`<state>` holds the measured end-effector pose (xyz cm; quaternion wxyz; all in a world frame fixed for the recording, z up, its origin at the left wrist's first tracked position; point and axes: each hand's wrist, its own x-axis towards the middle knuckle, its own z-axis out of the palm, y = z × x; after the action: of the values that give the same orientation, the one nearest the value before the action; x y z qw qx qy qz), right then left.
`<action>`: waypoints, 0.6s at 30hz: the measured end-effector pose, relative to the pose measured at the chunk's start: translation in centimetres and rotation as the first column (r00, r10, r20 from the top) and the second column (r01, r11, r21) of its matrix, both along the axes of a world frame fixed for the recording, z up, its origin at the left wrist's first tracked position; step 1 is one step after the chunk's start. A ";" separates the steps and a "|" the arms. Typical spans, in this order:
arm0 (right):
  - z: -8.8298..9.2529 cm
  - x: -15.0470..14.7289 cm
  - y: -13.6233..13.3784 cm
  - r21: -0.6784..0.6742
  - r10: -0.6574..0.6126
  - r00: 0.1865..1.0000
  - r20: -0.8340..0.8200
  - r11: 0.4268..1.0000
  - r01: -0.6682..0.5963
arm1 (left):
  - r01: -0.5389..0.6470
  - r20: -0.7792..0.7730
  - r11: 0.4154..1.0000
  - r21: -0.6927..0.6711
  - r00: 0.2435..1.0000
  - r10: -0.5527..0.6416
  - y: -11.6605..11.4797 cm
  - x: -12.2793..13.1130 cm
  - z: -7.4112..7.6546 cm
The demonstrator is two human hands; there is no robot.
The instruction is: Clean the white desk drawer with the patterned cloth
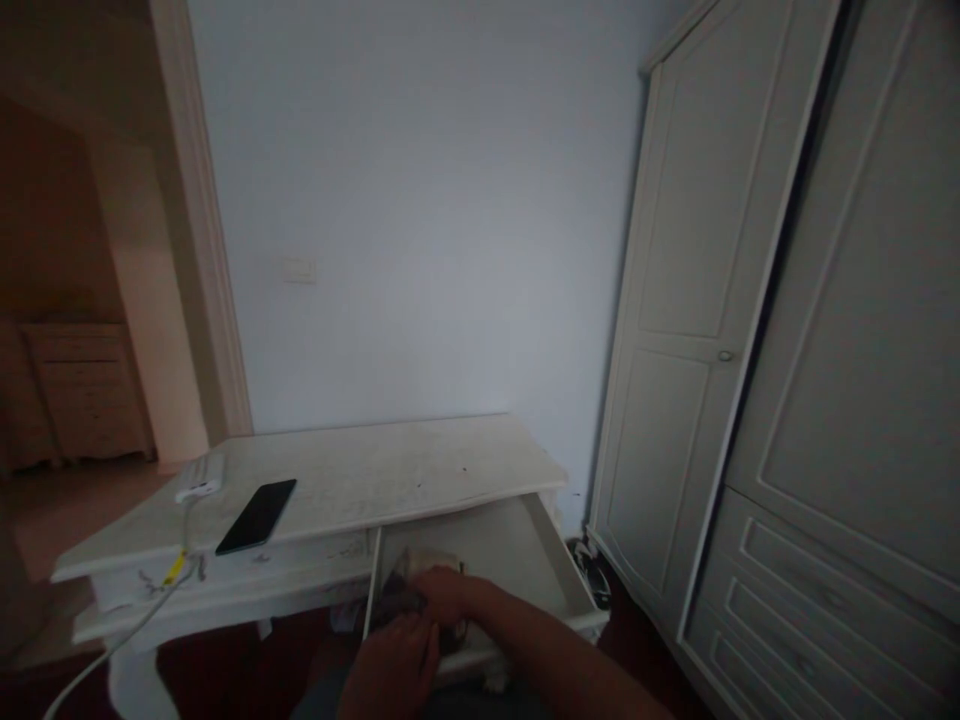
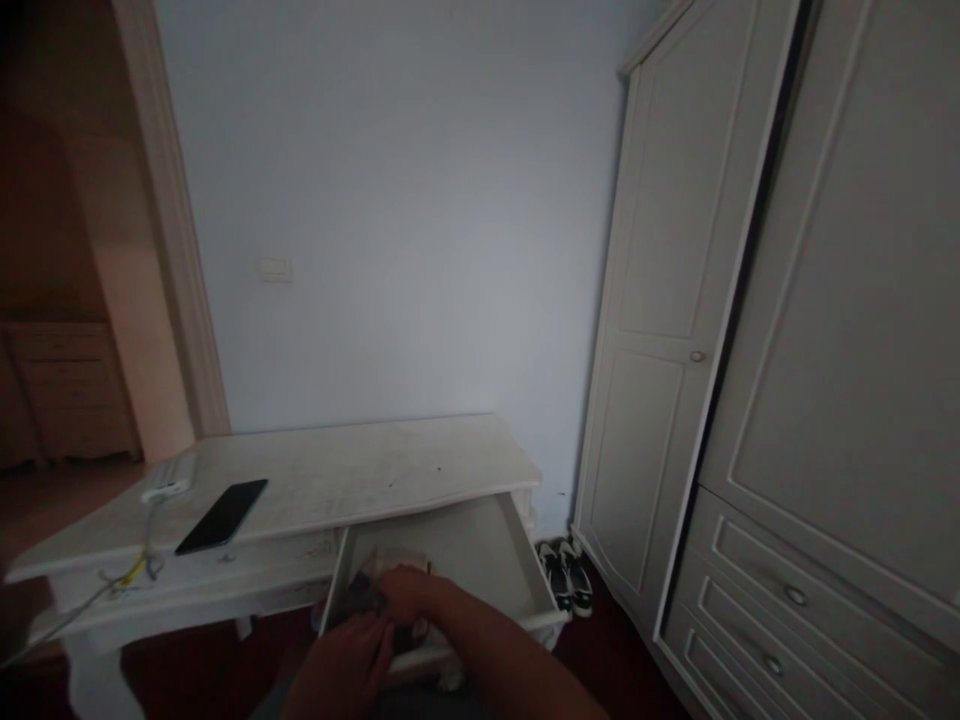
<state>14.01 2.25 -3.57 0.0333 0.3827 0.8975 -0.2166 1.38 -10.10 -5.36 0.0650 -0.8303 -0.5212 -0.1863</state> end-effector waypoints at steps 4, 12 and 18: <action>0.6 5.5 -0.6 -0.070 0.008 0.999 0.035 0.998 -0.006 | -0.019 0.002 1.000 -0.010 1.000 0.019 -0.2 0.1 0.2; 3.0 15.4 1.0 -0.021 -0.368 0.928 -0.052 0.930 0.368 | -0.052 -0.029 0.999 -0.002 0.998 0.052 -0.2 0.3 0.2; 1.8 6.8 0.8 0.078 -0.254 0.955 -0.154 0.960 0.268 | -0.069 -0.043 0.995 -0.069 0.997 0.067 -0.2 0.2 0.1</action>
<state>20.77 3.05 -1.76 -0.0785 0.4825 0.8487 -0.2017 1.54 -10.29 -5.24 0.0525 -0.8175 -0.5540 -0.1486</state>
